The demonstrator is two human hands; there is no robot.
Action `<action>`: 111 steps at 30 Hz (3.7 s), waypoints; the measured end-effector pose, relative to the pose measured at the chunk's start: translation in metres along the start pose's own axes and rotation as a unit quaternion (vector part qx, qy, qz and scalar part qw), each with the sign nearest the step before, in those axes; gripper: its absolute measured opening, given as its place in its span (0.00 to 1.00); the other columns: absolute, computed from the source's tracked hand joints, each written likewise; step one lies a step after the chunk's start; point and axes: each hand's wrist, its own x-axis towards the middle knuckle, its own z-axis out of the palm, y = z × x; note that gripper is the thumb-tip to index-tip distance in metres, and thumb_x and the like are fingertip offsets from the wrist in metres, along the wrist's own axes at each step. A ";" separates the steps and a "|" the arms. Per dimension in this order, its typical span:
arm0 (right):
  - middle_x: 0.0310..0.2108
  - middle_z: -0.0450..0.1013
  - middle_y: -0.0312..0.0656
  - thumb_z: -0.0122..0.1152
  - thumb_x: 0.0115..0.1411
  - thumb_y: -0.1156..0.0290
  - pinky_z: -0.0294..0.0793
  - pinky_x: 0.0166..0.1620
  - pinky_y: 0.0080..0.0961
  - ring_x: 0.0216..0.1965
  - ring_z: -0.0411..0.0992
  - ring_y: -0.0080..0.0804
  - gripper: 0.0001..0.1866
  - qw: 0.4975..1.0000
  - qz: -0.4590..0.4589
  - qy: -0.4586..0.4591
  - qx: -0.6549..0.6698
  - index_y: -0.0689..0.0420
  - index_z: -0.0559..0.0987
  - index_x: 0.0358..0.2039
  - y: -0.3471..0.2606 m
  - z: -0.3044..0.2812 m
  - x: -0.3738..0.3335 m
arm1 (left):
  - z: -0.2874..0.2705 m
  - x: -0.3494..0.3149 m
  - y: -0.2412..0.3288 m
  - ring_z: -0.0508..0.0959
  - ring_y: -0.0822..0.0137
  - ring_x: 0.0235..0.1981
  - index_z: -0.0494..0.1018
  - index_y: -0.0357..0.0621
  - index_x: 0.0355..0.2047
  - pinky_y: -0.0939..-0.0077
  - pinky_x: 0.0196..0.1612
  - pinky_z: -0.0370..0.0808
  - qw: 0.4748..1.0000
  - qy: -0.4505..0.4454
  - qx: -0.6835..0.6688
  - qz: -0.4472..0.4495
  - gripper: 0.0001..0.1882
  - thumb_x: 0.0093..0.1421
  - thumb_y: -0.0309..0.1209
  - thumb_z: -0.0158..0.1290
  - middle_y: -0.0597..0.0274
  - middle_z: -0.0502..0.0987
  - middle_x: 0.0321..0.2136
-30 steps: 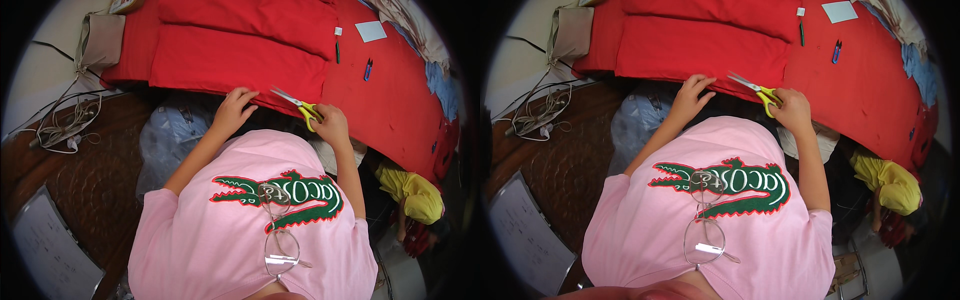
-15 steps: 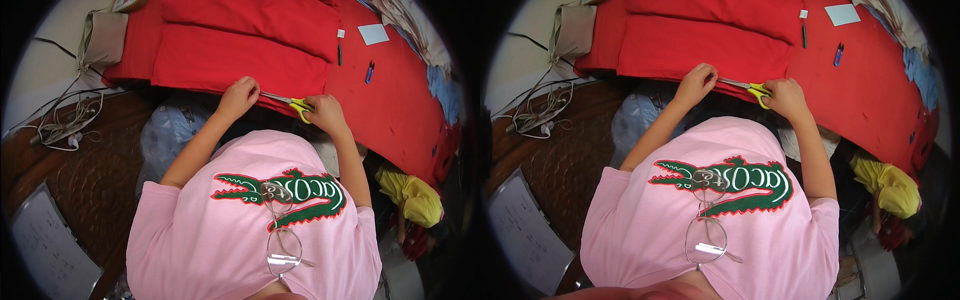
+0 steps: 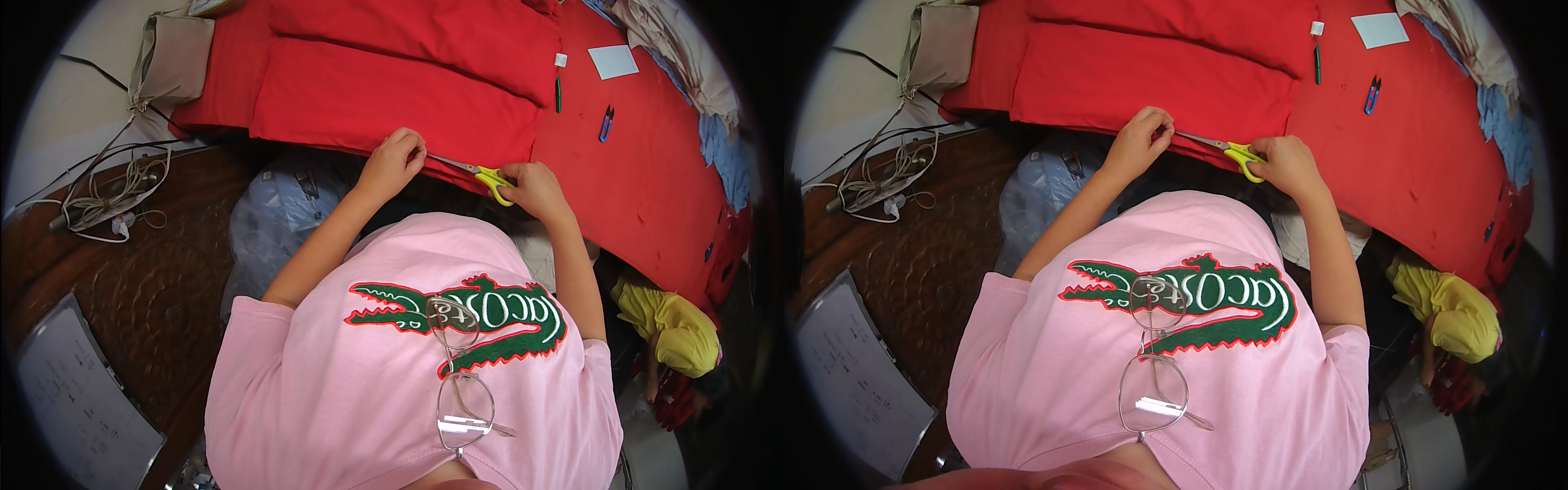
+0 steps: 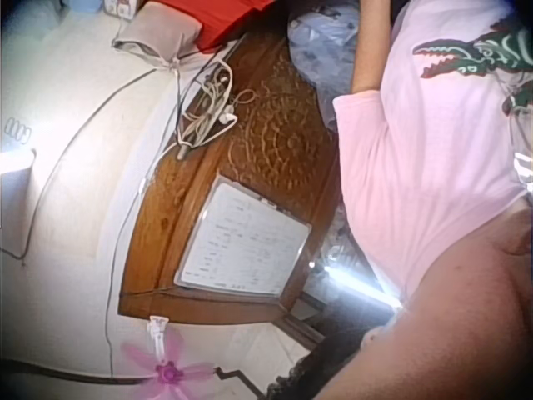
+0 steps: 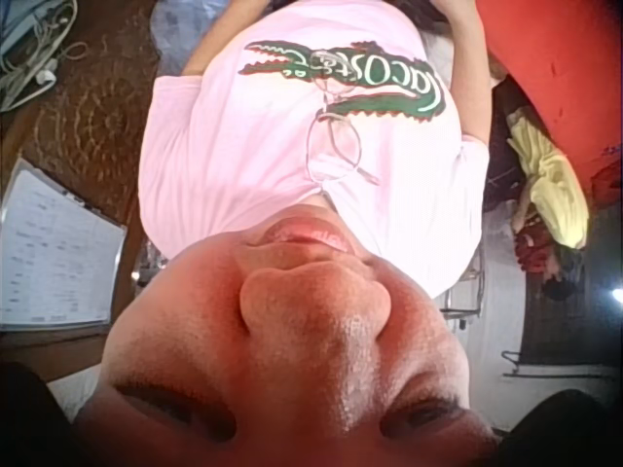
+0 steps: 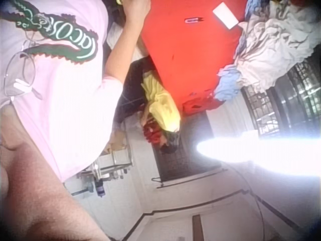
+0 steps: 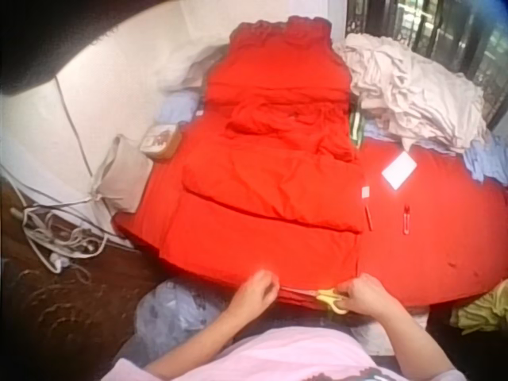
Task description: The person marks small white tags on a red fabric using a green pen, then uses yellow-handled scissors to cut the fabric along marked lines. The person handles the fabric and tags repeatedly while another person sits nearby.
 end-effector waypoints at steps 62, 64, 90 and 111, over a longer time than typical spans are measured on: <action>0.23 0.73 0.44 0.76 0.52 0.58 0.72 0.35 0.43 0.30 0.74 0.46 0.20 0.977 -0.008 0.207 0.043 0.58 0.83 0.39 -0.052 -0.022 0.018 | -0.006 0.083 0.021 0.77 0.70 0.55 0.70 0.34 0.64 0.77 0.58 0.81 0.931 0.106 -0.350 -0.020 0.33 0.57 0.08 0.60 0.63 0.67 0.53; 0.23 0.74 0.44 0.77 0.51 0.58 0.72 0.37 0.42 0.30 0.74 0.45 0.20 0.975 -0.037 0.216 0.029 0.58 0.83 0.39 -0.047 -0.021 0.016 | -0.007 0.078 0.028 0.77 0.70 0.56 0.69 0.34 0.65 0.75 0.59 0.81 0.931 0.100 -0.350 -0.009 0.35 0.57 0.07 0.60 0.63 0.66 0.54; 0.16 0.66 0.40 0.80 0.55 0.65 0.61 0.28 0.31 0.19 0.59 0.28 0.16 0.972 -0.035 0.147 0.181 0.63 0.83 0.34 -0.036 0.002 0.013 | 0.001 0.064 0.030 0.76 0.72 0.55 0.67 0.38 0.69 0.77 0.55 0.81 0.923 0.174 -0.344 -0.002 0.36 0.61 0.08 0.58 0.60 0.69 0.60; 0.17 0.67 0.41 0.80 0.54 0.63 0.62 0.34 0.32 0.22 0.60 0.31 0.17 0.974 -0.034 0.121 0.189 0.61 0.84 0.36 -0.045 0.002 0.029 | -0.010 0.051 0.047 0.77 0.67 0.57 0.60 0.37 0.73 0.76 0.57 0.83 0.915 0.160 -0.371 -0.009 0.42 0.59 0.07 0.60 0.60 0.61 0.63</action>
